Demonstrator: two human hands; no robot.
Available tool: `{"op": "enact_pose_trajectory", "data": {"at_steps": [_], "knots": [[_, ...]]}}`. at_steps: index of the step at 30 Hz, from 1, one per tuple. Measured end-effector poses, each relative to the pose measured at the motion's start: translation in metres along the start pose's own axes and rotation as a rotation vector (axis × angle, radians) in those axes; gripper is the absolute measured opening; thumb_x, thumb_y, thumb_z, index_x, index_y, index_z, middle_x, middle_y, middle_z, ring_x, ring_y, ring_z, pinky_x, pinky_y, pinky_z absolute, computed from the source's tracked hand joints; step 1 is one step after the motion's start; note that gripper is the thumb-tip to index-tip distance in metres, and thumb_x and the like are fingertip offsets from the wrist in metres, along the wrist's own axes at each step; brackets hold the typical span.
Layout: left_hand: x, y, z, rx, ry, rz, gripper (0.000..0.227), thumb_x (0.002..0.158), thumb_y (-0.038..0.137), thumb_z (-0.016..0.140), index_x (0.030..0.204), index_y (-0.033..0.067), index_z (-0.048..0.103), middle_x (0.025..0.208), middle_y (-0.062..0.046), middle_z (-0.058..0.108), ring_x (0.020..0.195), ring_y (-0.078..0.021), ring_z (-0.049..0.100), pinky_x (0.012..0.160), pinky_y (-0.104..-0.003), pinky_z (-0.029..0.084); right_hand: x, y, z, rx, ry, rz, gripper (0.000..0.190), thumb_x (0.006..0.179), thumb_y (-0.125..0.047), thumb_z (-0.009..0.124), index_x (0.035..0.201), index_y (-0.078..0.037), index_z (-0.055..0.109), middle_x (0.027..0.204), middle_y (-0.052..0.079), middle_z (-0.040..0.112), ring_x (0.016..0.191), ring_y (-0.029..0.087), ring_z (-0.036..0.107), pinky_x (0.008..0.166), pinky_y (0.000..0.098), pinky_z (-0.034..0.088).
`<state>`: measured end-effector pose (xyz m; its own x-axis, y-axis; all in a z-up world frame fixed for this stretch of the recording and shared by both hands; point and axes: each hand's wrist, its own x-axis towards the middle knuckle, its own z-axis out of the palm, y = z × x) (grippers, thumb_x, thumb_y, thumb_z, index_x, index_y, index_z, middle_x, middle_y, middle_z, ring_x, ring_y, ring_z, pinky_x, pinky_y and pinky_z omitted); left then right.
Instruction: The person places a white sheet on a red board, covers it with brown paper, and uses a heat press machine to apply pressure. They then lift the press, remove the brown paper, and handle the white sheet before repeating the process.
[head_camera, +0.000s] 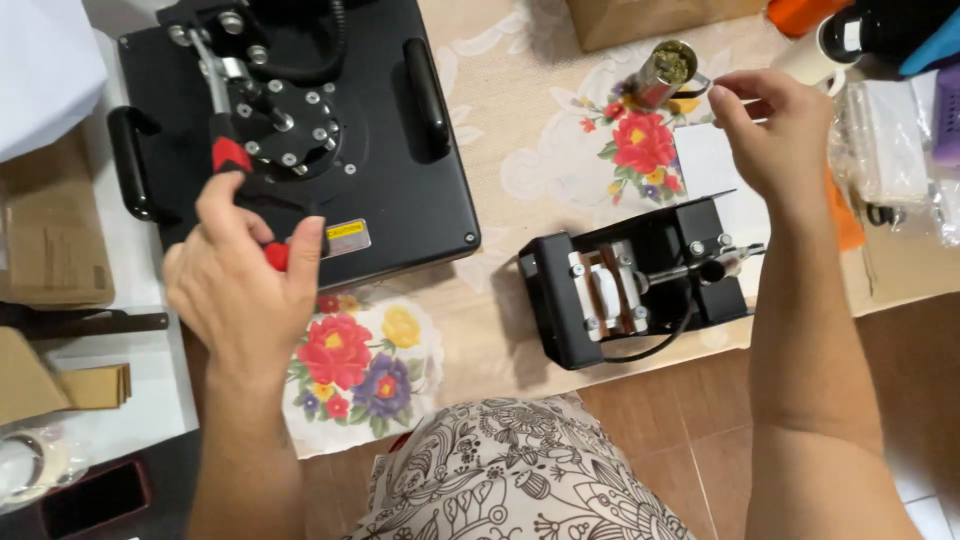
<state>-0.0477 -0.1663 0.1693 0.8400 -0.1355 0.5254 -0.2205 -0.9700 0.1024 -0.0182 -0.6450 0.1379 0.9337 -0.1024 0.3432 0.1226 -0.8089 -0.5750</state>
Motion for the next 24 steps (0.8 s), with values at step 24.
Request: {"op": "enact_pose_trajectory", "data": {"at_steps": [24], "knots": [[-0.009,-0.009,0.033,0.105,0.07,-0.114,0.039,0.099,0.035,0.057,0.129,0.0154,0.075,0.063,0.0,0.057,0.063,-0.0262,0.062,0.075,-0.04,0.044,0.085,0.334,0.156,0.207,-0.254,0.476,0.05,0.111,-0.042,0.054,0.121,0.006,0.063,0.112,0.025,0.063,0.086,0.039,0.069,0.069,0.0471,0.06]]}}
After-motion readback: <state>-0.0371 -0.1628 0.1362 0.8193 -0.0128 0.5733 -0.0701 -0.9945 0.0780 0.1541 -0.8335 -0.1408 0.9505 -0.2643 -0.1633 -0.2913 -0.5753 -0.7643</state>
